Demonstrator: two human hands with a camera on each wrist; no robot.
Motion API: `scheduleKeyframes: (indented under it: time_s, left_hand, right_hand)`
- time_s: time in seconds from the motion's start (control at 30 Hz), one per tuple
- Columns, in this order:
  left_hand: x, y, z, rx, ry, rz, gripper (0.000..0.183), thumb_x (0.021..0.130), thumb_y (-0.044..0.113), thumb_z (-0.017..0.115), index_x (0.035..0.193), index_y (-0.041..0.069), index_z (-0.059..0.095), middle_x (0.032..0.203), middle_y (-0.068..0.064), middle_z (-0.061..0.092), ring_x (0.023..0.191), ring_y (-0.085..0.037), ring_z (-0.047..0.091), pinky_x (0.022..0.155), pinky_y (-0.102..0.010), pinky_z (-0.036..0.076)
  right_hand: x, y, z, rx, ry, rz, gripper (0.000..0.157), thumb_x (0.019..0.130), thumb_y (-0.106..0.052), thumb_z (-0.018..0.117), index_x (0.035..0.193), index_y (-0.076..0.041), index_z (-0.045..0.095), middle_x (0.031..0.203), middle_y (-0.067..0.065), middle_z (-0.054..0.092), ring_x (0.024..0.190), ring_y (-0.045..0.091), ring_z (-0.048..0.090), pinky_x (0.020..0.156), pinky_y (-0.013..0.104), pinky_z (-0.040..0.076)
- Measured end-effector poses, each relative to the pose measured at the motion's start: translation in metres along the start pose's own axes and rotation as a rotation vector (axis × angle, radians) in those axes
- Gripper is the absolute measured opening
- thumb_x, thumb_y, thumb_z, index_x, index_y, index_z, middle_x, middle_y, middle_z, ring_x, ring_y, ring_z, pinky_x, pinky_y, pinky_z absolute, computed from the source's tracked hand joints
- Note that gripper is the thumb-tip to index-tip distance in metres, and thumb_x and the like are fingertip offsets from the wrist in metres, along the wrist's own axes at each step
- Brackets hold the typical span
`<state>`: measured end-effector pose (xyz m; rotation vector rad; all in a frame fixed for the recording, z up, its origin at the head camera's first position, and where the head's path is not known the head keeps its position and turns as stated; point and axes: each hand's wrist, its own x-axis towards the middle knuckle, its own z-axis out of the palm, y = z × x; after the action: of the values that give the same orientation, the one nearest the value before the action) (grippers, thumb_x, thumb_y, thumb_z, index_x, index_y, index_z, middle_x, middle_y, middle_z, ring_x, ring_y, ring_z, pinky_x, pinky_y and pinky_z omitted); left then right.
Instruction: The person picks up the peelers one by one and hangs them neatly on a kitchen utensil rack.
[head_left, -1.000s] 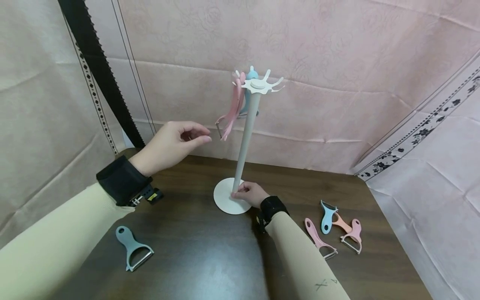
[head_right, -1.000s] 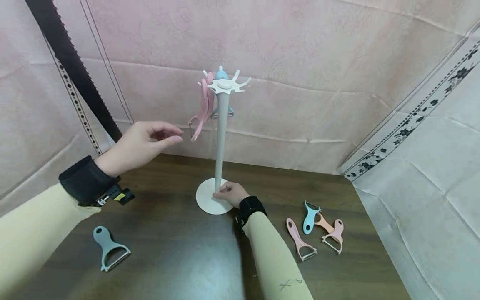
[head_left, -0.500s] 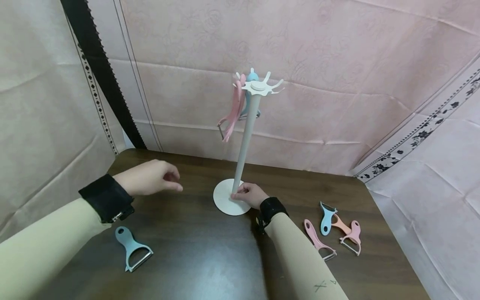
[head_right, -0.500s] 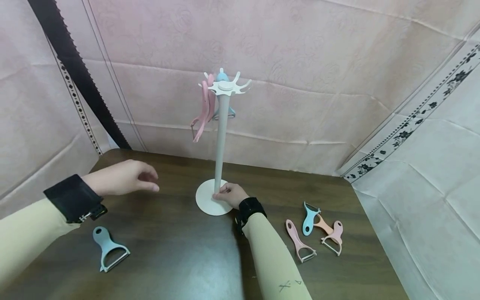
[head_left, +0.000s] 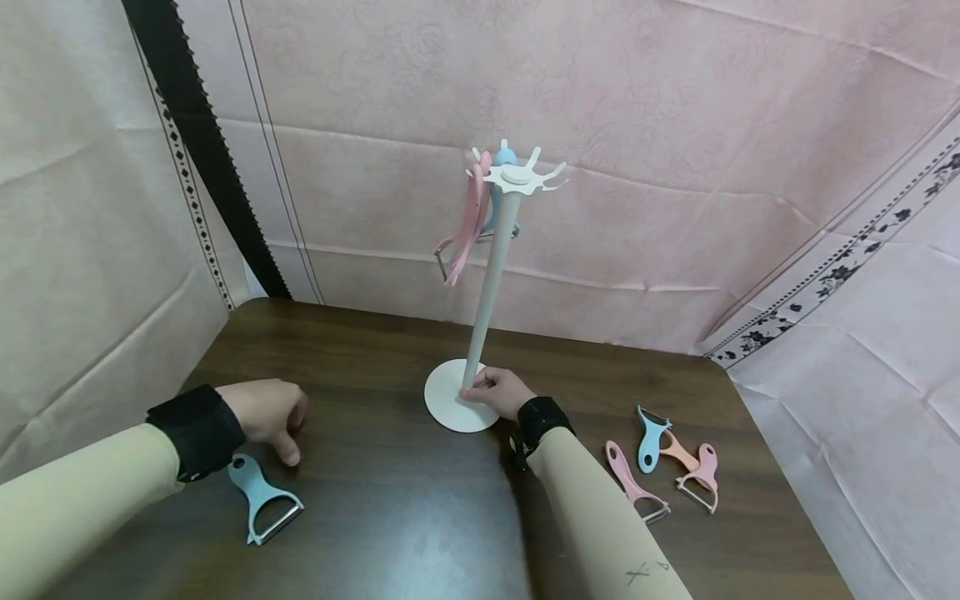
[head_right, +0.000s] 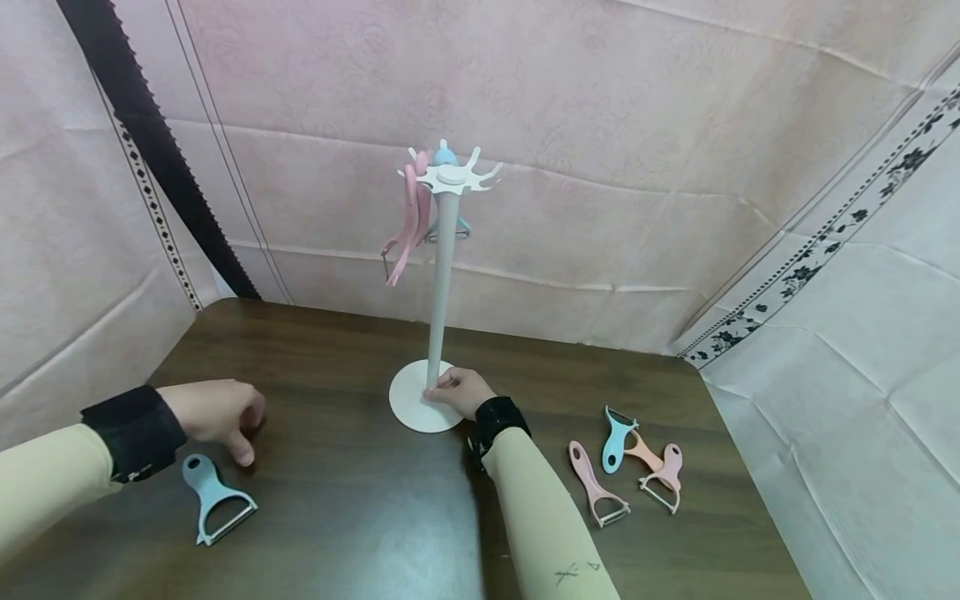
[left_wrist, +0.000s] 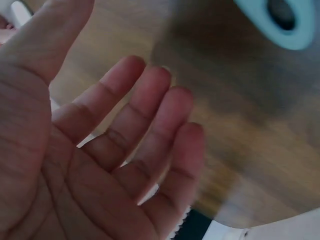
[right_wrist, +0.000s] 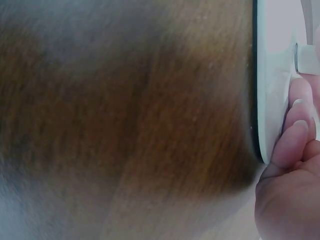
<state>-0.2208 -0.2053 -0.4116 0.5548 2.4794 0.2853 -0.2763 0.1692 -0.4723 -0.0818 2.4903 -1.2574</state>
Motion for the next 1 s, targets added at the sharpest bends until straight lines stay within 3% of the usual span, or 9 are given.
scheduleKeyframes:
  time_s: [0.2, 0.4, 0.73, 1.0]
  left_hand:
    - [-0.012, -0.007, 0.005, 0.016, -0.058, -0.09, 0.061, 0.057, 0.036, 0.092, 0.097, 0.005, 0.058, 0.086, -0.006, 0.057, 0.077, -0.023, 0.053, 0.069, -0.042, 0.047]
    - [-0.016, -0.011, 0.009, 0.038, -0.077, -0.132, 0.056, 0.059, 0.03, 0.093, 0.093, 0.006, 0.056, 0.082, -0.005, 0.054, 0.074, -0.023, 0.051, 0.067, -0.04, 0.045]
    - [-0.021, -0.017, 0.013, 0.069, -0.08, -0.116, 0.054, 0.057, 0.027, 0.094, 0.09, 0.008, 0.055, 0.081, -0.004, 0.053, 0.074, -0.023, 0.051, 0.067, -0.041, 0.044]
    - [-0.023, -0.02, 0.02, 0.101, -0.114, -0.092, 0.049, 0.057, 0.011, 0.092, 0.088, 0.009, 0.054, 0.079, -0.004, 0.051, 0.072, -0.022, 0.05, 0.067, -0.039, 0.045]
  right_hand:
    - [0.001, 0.0, 0.001, 0.003, 0.0, 0.005, 0.024, 0.083, -0.03, 0.077, 0.091, -0.009, 0.066, 0.085, 0.004, 0.061, 0.084, 0.021, 0.052, 0.076, 0.033, 0.039]
    - [0.004, 0.001, 0.0, -0.001, -0.002, 0.002, 0.024, 0.083, -0.03, 0.077, 0.09, -0.01, 0.066, 0.085, 0.004, 0.061, 0.084, 0.022, 0.052, 0.076, 0.034, 0.039]
    - [0.011, 0.008, -0.001, -0.006, -0.007, 0.0, 0.024, 0.081, -0.031, 0.079, 0.087, -0.012, 0.067, 0.083, 0.004, 0.061, 0.083, 0.022, 0.053, 0.074, 0.035, 0.039]
    - [0.012, 0.01, -0.001, 0.008, -0.019, -0.003, 0.024, 0.08, -0.031, 0.079, 0.087, -0.011, 0.067, 0.084, 0.004, 0.062, 0.083, 0.023, 0.053, 0.074, 0.035, 0.04]
